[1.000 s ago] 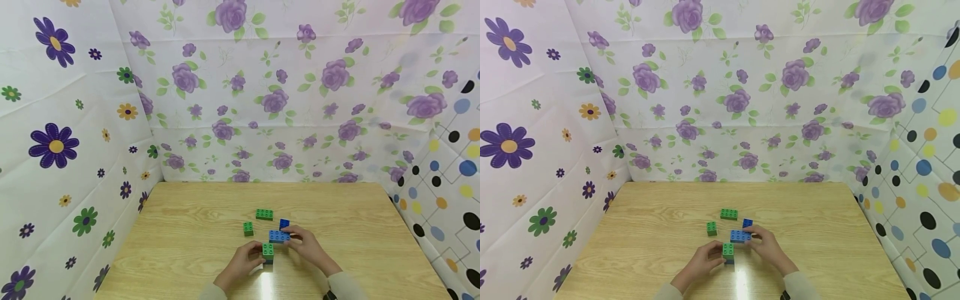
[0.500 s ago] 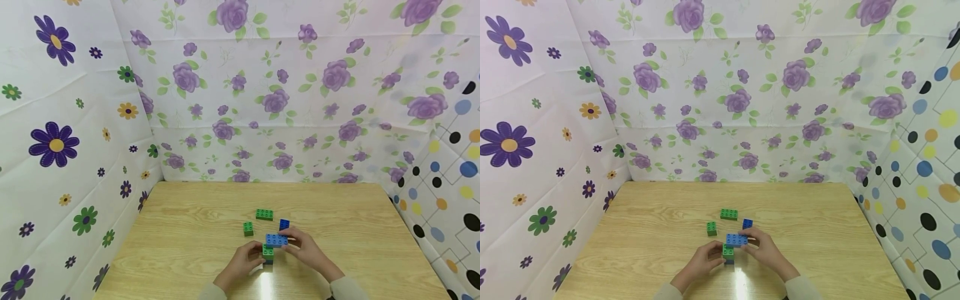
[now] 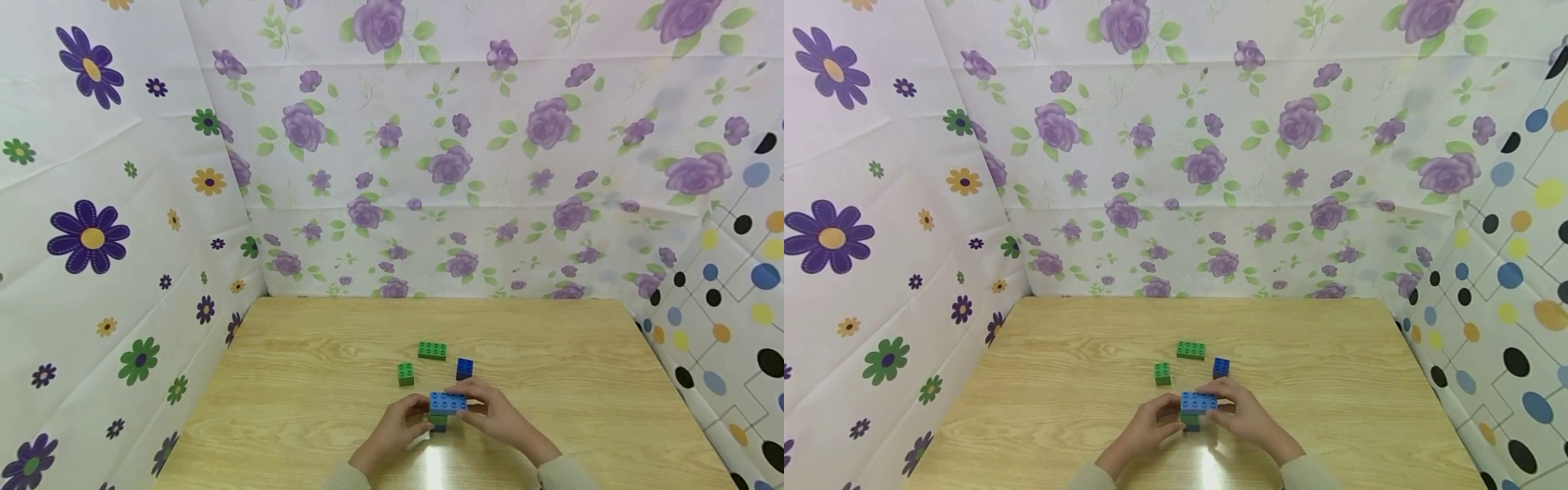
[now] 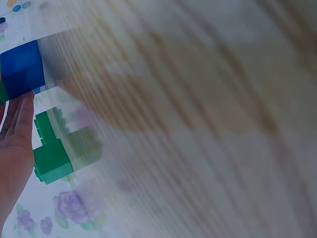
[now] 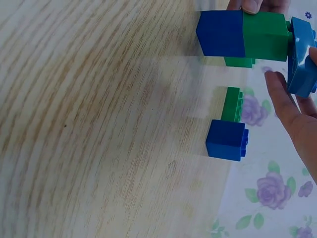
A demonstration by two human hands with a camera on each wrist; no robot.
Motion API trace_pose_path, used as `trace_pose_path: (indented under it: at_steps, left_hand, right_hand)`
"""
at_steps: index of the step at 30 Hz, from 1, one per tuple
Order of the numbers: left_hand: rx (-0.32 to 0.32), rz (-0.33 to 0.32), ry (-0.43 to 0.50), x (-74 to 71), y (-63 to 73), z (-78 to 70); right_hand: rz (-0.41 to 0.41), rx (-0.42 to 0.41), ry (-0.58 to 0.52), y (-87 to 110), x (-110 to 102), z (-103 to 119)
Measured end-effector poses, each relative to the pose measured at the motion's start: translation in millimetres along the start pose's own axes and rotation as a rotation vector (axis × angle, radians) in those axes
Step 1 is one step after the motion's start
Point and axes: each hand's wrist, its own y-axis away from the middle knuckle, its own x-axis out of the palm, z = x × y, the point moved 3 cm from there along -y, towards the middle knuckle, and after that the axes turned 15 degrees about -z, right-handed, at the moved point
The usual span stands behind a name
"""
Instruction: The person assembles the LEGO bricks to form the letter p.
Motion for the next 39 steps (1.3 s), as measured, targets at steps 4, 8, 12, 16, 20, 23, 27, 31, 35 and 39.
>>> trace_pose_path:
  at_steps: [4, 8, 12, 16, 20, 23, 27, 31, 35, 39]
  left_hand:
    - [0.014, 0.002, -0.004, 0.7, -0.2, -0.4]
    - [0.025, 0.0, -0.004, 0.7, -0.5, 0.0]
    - [0.013, 0.0, 0.002, 0.8, -0.7, 0.7]
    - [0.016, -0.001, -0.004, 0.8, -0.3, 0.3]
    - [0.048, -0.005, -0.019, 0.5, 0.6, -0.4]
    - [0.06, -0.01, -0.021, 0.3, 1.1, -1.0]
    - [0.059, -0.008, -0.016, 0.8, 1.2, -1.8]
    - [0.036, -0.006, -0.015, 0.2, 1.3, -1.9]
    - [0.039, -0.002, -0.017, -0.1, 1.0, -1.9]
    - [0.058, 0.0, -0.031, 0.6, -0.5, -2.0]
  right_hand:
    - [0.014, -0.019, -0.004, 0.0, 2, 3]
    - [-0.015, -0.042, -0.004, -1.6, 5, 4]
    - [-0.083, -0.029, 0.043, -3.3, 9, 2]
    - [-0.133, -0.011, 0.097, -3.2, 13, 15]
    - [-0.124, -0.001, 0.126, -3.5, 13, 36]
    - [-0.112, -0.007, 0.138, -4.8, 13, 39]
    - [-0.111, -0.009, 0.146, -5.4, 13, 23]
    - [-0.104, 0.003, 0.139, -6.6, 13, 9]
    - [-0.103, 0.009, 0.124, -7.3, 13, 5]
    - [-0.11, 0.006, 0.125, -7.7, 14, 4]
